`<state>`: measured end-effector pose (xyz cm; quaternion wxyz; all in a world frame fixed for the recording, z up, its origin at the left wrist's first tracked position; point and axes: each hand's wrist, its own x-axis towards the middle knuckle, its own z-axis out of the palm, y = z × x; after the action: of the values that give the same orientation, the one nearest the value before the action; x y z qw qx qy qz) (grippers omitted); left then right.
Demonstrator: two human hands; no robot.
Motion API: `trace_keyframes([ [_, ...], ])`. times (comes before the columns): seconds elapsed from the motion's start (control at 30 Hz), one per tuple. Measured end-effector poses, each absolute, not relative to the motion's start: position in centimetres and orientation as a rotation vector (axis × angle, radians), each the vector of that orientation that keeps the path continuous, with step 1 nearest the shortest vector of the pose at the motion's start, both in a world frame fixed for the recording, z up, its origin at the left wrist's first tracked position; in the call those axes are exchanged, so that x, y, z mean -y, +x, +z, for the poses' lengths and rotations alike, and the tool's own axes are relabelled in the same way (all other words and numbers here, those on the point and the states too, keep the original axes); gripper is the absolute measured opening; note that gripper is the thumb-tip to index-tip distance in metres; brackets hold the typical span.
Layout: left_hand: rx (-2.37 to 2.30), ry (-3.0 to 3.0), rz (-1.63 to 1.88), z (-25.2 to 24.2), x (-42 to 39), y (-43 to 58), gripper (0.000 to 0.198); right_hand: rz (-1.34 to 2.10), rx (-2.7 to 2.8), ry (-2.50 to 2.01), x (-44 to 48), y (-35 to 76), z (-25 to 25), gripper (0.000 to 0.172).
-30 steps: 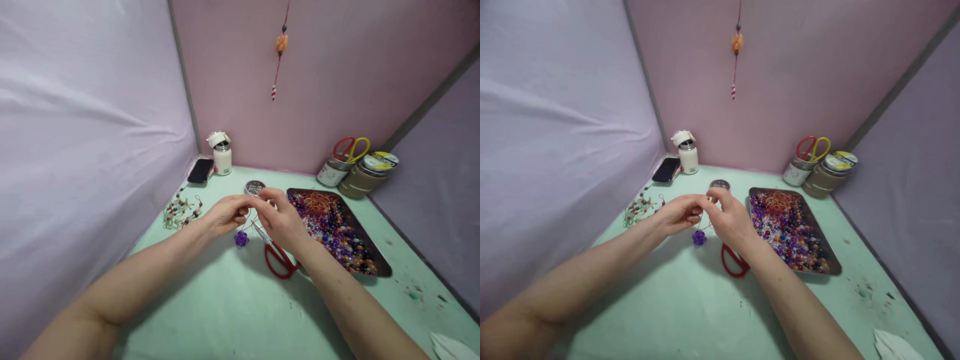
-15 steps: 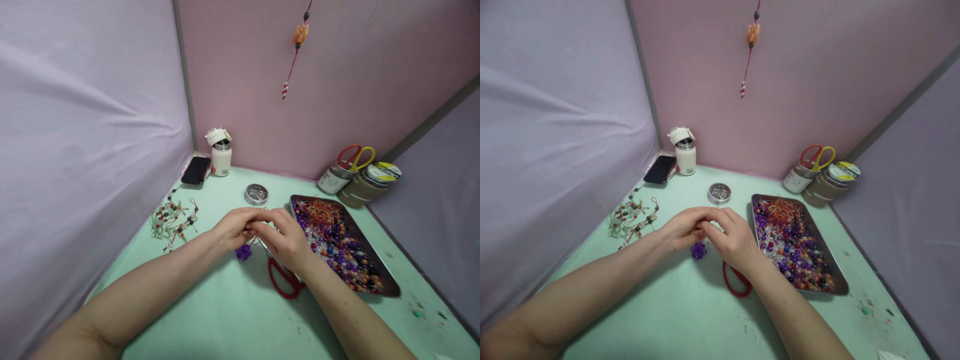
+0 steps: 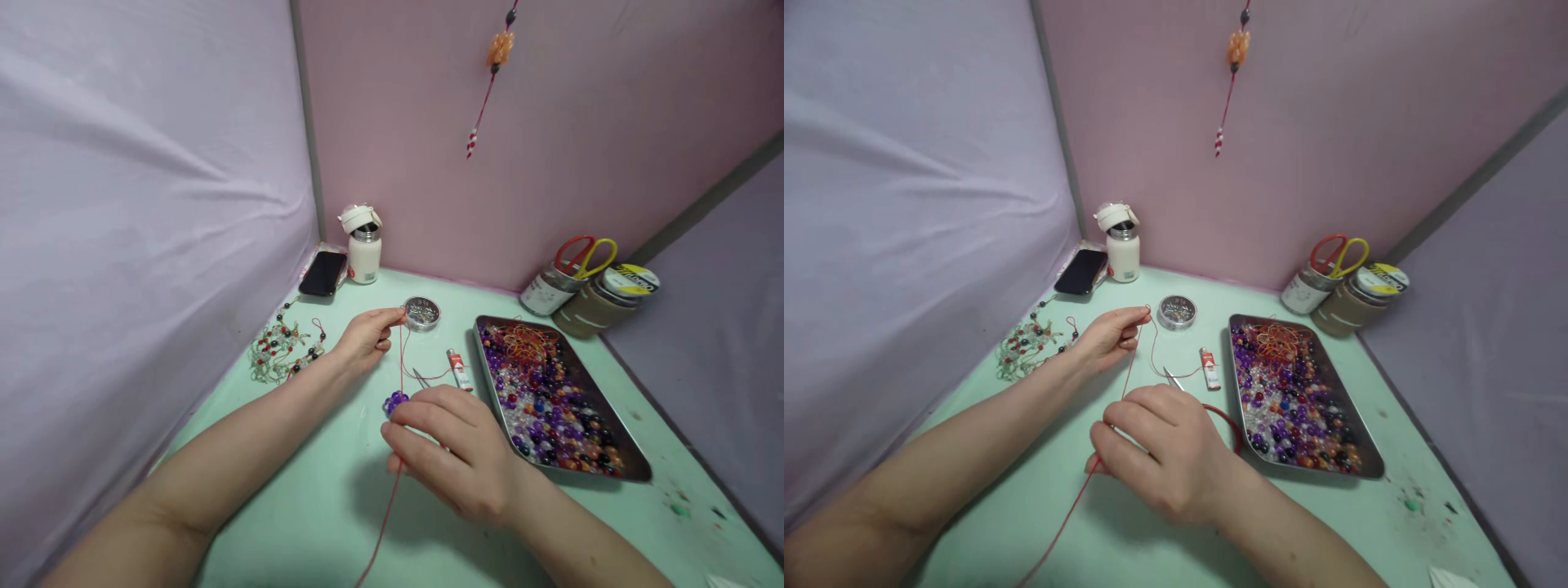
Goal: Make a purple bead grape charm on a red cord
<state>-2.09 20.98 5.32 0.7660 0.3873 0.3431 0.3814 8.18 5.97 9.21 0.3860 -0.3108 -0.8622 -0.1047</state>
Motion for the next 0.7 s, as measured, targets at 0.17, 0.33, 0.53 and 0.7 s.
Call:
trace_keyframes([
  [0.17, -0.785, 0.935, 0.877, 4.7, -21.4, -2.1, 0.031, -0.140, 2.203, -0.774, -4.6, 7.7, 10.3, 0.014],
  [0.33, -0.843, 0.970, 0.891, 4.6, -21.4, -2.2, 0.032, -0.103, 2.088, -0.832, -4.1, 7.6, 10.8, 0.012],
  [0.53, -0.908, 1.117, 0.884, 5.1, -20.6, -2.1, 0.030, -0.191, 1.807, -1.197, -7.1, 9.8, 9.1, 0.010],
  [0.7, -0.924, 1.231, 0.891, 6.0, -19.7, -2.0, 0.026, -0.294, 1.802, -1.321, -8.8, 11.4, 7.9, 0.008],
])
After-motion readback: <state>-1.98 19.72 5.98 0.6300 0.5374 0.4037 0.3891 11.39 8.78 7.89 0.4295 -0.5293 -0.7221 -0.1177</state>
